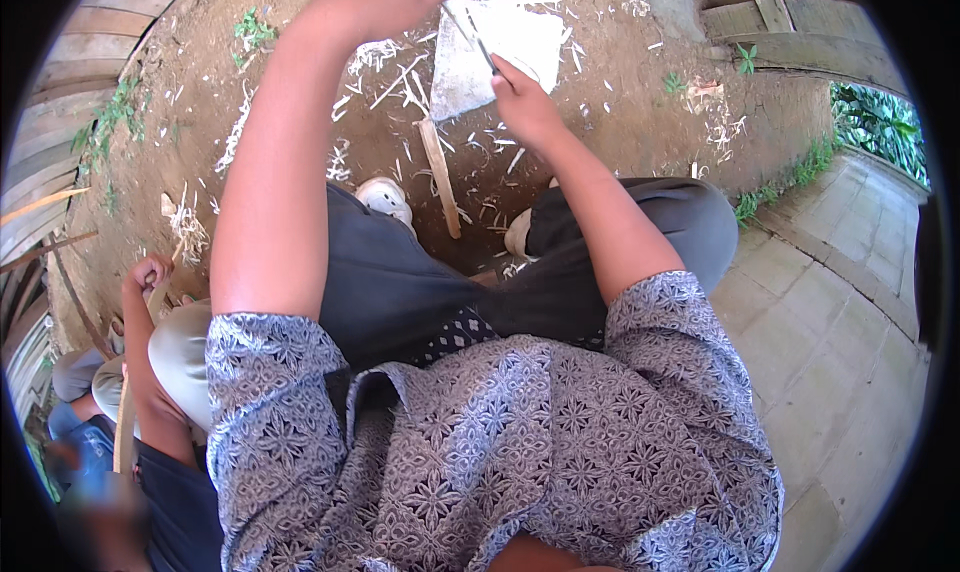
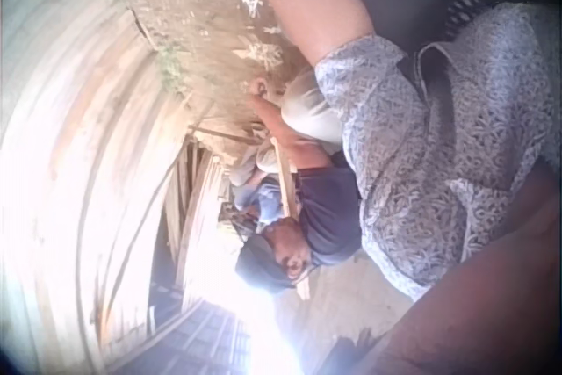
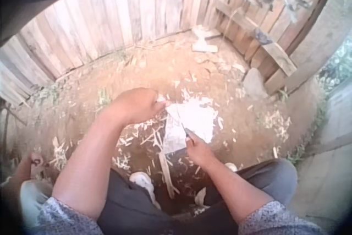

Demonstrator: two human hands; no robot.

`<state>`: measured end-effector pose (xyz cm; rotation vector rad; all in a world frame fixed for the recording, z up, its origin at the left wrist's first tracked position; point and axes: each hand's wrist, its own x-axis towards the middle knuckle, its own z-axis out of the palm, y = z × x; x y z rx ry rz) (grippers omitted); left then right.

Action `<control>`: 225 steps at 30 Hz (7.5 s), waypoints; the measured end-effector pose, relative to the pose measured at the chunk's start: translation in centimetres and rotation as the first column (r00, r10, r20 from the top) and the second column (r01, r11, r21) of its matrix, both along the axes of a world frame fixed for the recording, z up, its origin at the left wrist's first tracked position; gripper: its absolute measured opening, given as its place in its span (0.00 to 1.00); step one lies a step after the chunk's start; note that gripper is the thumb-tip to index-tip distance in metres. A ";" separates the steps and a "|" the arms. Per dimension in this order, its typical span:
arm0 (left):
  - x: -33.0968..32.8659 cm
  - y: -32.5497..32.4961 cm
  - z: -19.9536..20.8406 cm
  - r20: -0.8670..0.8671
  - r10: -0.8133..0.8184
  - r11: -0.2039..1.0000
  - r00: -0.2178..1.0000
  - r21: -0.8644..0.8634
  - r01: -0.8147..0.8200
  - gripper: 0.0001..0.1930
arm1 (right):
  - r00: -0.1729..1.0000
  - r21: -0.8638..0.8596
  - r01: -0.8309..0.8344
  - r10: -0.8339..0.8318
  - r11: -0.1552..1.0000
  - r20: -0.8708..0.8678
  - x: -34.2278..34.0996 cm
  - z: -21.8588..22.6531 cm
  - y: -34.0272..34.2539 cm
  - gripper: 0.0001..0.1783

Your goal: The person sits on the ground and uses a knife to shave thin strips from a piece of bamboo. They hold the bamboo with their left hand and scrape the surface with the knife in their right hand, producing a pile of shavings.

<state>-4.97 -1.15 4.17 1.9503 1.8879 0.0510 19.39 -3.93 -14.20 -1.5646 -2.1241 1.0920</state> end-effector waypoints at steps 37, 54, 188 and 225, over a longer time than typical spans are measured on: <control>-1.9 -0.8 -0.7 0.059 -0.098 0.995 0.993 -0.014 0.099 0.21 | 0.928 -0.163 0.046 -0.103 0.985 -0.358 -3.4 6.5 -1.0 0.28; -1.6 -0.3 -0.8 0.033 -0.084 0.996 0.996 -0.001 0.084 0.23 | 0.933 -0.215 0.163 -0.221 0.963 -0.284 -2.8 5.2 -0.3 0.24; -1.0 -0.2 -1.1 0.068 0.013 0.997 0.998 0.072 -0.018 0.26 | 0.877 -0.135 0.180 -0.221 0.974 -0.427 -4.8 6.9 -0.8 0.22; 0.0 -1.4 2.6 -0.123 -0.084 0.988 0.989 -0.141 0.067 0.18 | 0.808 -0.069 0.236 -0.235 0.969 -0.541 -5.0 14.1 -0.9 0.21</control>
